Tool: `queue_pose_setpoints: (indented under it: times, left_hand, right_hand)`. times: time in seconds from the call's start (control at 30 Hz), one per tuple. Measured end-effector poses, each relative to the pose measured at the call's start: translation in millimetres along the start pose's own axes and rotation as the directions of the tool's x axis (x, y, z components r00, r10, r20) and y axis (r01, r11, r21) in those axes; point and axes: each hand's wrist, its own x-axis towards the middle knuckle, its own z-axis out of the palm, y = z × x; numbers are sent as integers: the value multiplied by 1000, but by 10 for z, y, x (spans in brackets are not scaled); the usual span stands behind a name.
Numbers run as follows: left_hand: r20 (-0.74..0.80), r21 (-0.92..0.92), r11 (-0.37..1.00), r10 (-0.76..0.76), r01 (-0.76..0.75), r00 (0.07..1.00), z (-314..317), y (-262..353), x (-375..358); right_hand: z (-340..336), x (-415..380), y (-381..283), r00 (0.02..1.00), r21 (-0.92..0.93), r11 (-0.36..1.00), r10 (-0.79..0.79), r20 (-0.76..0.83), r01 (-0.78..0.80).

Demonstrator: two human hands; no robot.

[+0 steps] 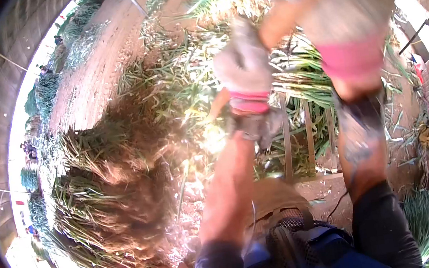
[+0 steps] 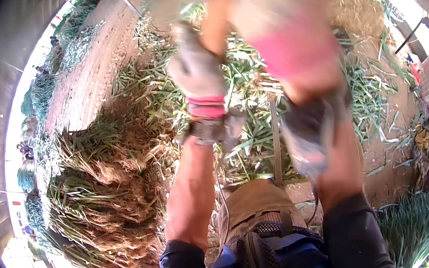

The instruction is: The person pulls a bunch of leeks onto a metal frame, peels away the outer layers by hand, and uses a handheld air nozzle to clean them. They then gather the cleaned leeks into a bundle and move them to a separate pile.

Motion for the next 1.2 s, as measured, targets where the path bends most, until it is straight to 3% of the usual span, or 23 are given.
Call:
queue_pose_setpoints:
  times: [0.1,0.17,0.23,0.27,0.3,0.37,0.43,0.5,0.57,0.6,0.63,0.67,0.7,0.73,0.8,0.83,0.87,0.9,0.93,0.97,1.03,1.1,1.2]
  left_hand:
    - [-173,-141,983,-145,121,974,-317,425,444]
    - [-83,267,963,65,-41,994,-819,586,542]
    - [349,678,487,447,-551,824,-1583,742,515]
    - [108,398,878,244,-267,964,-1792,979,435]
    - [-22,-28,997,-68,68,997,-1984,1281,357]
    - [70,-62,998,-4,8,998,-2693,1749,123]
    - [275,-343,929,240,-139,931,-3195,2008,-21]
    - [152,-239,948,251,-211,956,-3219,2291,-221]
    - [-70,-15,963,268,-270,961,-3196,2586,-491]
    - [223,-130,975,203,-177,953,-3584,2690,-527]
    - [-124,52,988,152,-147,980,-3792,2761,-877]
    - [334,-37,985,169,-167,927,-3869,2784,-936]
    - [-25,354,912,229,-206,973,-3249,2832,-1171]
    - [248,226,914,281,-338,927,-3274,2814,-1275]
    - [244,261,907,269,-330,932,-3139,2762,-1446]
    - [222,275,905,267,-323,938,-3048,2723,-1485]
    - [206,293,901,266,-319,942,-2971,2652,-1546]
    - [188,302,900,269,-316,945,-2909,2589,-1581]
    - [176,312,899,264,-308,948,-2846,2530,-1611]
    - [165,318,898,262,-303,951,-2797,2478,-1631]
    - [146,332,892,275,-308,950,-2711,2416,-1673]
    - [134,336,888,285,-314,949,-2630,2372,-1698]
    - [120,346,884,291,-315,949,-2532,2279,-1705]
  right_hand:
    - [641,657,184,998,-234,971,36,-50,-47]
    - [1026,961,384,994,-369,925,55,-98,-88]
    - [1202,913,824,999,-534,845,-28,-39,2]
    - [1265,762,1011,995,-579,812,101,14,-74]
    - [1336,578,1214,971,-625,768,228,64,-139]
    - [1436,176,1754,872,-538,753,484,64,-378]
    - [1648,-186,2118,749,-488,710,644,158,-507]
    - [2026,-364,2090,672,-611,710,645,363,-351]
    - [2378,-599,2159,413,-628,591,806,425,-507]
    - [2461,-870,2256,502,-568,655,753,426,-499]
    - [2507,-1114,2314,589,-507,717,691,420,-479]
    - [2422,-1212,2120,512,-513,648,760,400,-562]
    - [2311,-1319,2009,459,-575,603,797,393,-553]
    - [2114,-1676,2082,501,-632,598,789,356,-493]
    - [1610,-2589,2305,705,-691,589,691,161,-419]
    - [1398,-2836,2187,641,-602,467,761,-99,-647]
    - [1199,-3009,2239,349,-336,272,916,-195,-902]
    - [1042,-3023,2122,-13,120,26,949,-316,-992]
    - [937,-3314,2220,-133,462,-36,975,-180,-886]
    - [861,-3599,2312,-194,737,-121,981,-14,-665]
    - [1119,-3161,2073,65,764,105,995,-82,-636]
    - [1302,-3279,2509,-229,980,-8,973,-38,-197]
    - [1660,-3346,2696,-230,997,50,971,-63,-62]
